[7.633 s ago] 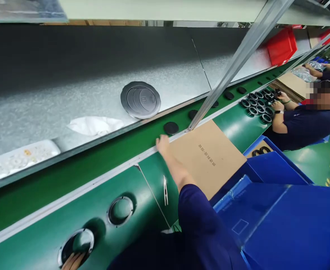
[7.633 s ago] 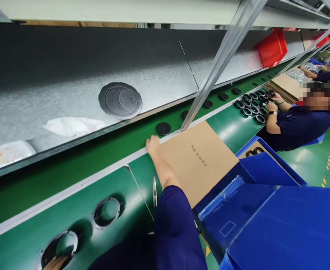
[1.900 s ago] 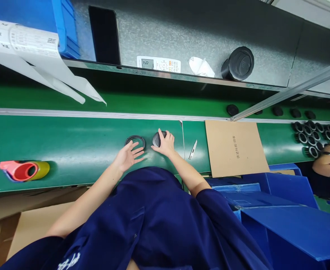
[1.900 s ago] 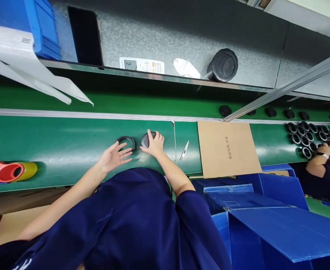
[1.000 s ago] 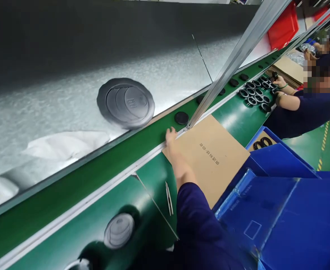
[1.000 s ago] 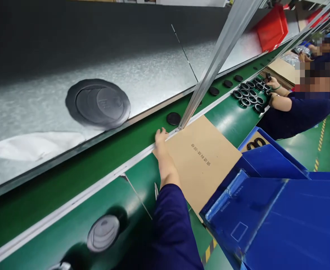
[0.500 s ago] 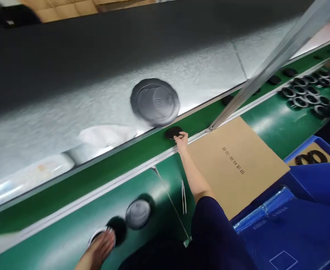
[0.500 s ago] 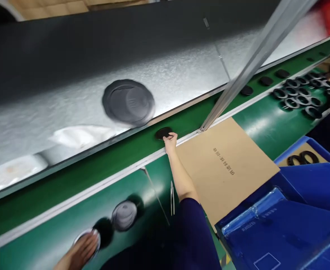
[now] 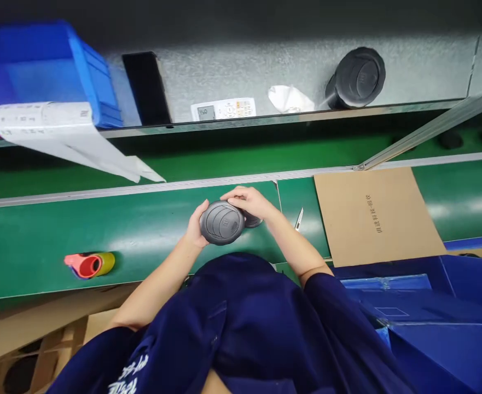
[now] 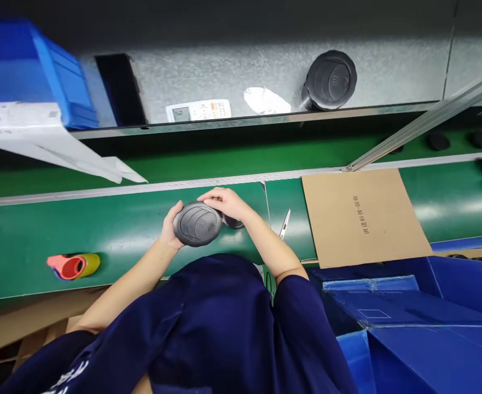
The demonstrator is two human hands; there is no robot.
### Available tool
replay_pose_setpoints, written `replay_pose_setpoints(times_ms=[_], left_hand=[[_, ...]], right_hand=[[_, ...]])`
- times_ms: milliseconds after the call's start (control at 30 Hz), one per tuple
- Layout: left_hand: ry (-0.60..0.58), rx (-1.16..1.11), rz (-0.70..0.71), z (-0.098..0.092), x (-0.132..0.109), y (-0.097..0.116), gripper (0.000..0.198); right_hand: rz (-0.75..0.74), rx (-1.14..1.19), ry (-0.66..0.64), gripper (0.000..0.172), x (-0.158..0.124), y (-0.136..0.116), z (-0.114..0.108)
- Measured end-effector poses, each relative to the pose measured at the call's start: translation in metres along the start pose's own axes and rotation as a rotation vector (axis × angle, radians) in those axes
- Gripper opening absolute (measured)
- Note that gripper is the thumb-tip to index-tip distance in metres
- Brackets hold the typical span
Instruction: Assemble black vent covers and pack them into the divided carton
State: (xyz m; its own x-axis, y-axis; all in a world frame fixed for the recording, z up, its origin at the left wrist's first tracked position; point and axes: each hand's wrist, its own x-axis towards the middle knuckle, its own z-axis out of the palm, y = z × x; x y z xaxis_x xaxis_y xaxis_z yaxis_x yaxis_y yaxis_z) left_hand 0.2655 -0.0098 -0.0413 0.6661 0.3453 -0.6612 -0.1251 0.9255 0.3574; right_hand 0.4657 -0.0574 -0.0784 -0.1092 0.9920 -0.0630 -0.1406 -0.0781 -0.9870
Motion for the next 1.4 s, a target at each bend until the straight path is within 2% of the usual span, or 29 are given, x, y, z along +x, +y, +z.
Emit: replay_pose_setpoints(times_ms=[67, 133, 167, 200, 267, 333, 433, 500, 533, 600, 667, 767, 867, 967, 1100, 1233, 1400], left_hand=[[0.052, -0.013, 0.187, 0.001, -0.019, -0.004, 0.061], [0.057, -0.018, 0.325, 0.001, -0.035, -0.004, 0.068], [0.049, -0.015, 0.363, 0.0, -0.042, -0.003, 0.071], [0.041, -0.011, 0.38, -0.001, -0.048, -0.003, 0.073], [0.027, -0.012, 0.379, -0.006, -0.058, -0.002, 0.074], [0.016, -0.026, 0.381, -0.011, -0.065, -0.002, 0.073], [-0.007, -0.048, 0.403, -0.014, -0.073, -0.003, 0.071], [-0.026, -0.053, 0.41, -0.014, -0.078, -0.002, 0.071], [-0.033, -0.054, 0.416, -0.014, -0.08, -0.001, 0.072], [-0.044, -0.05, 0.427, -0.014, -0.085, 0.0, 0.073], [-0.057, -0.042, 0.432, -0.012, -0.089, 0.0, 0.075], [-0.104, -0.046, 0.414, -0.006, -0.097, 0.0, 0.082], [-0.149, -0.082, 0.426, 0.003, -0.106, 0.0, 0.087], [-0.143, -0.133, 0.47, 0.01, -0.114, 0.002, 0.084], [-0.116, -0.174, 0.564, 0.017, -0.123, 0.002, 0.076], [-0.071, -0.147, 0.68, 0.029, -0.138, 0.001, 0.072], [-0.124, -0.104, 0.769, 0.045, -0.156, -0.001, 0.08]], right_hand=[[-0.074, -0.15, 0.2, 0.042, -0.01, -0.006, 0.033], [-0.098, -0.263, 0.312, 0.061, -0.021, -0.008, 0.065], [-0.104, -0.3, 0.345, 0.065, -0.026, -0.008, 0.079], [-0.115, -0.324, 0.374, 0.061, -0.029, -0.009, 0.091], [-0.147, -0.34, 0.436, 0.04, -0.032, -0.012, 0.11], [-0.176, -0.333, 0.485, 0.033, -0.031, -0.019, 0.12], [-0.167, -0.25, 0.503, 0.046, -0.03, -0.034, 0.122], [-0.116, -0.134, 0.468, 0.057, -0.031, -0.044, 0.121], [-0.099, -0.091, 0.441, 0.058, -0.032, -0.049, 0.12], [-0.107, -0.065, 0.405, 0.048, -0.033, -0.055, 0.121], [-0.111, -0.03, 0.428, 0.044, -0.032, -0.056, 0.122], [-0.034, 0.137, 0.58, 0.051, -0.028, -0.052, 0.12], [-0.042, 0.112, 0.709, 0.043, -0.028, -0.046, 0.111], [-0.011, 0.004, 0.672, 0.04, -0.034, -0.041, 0.106], [0.054, -0.007, 0.595, 0.036, -0.045, -0.043, 0.116], [-0.082, -0.135, 0.593, 0.038, -0.055, -0.06, 0.13], [-0.399, -0.497, 0.568, 0.052, -0.064, -0.084, 0.145]])
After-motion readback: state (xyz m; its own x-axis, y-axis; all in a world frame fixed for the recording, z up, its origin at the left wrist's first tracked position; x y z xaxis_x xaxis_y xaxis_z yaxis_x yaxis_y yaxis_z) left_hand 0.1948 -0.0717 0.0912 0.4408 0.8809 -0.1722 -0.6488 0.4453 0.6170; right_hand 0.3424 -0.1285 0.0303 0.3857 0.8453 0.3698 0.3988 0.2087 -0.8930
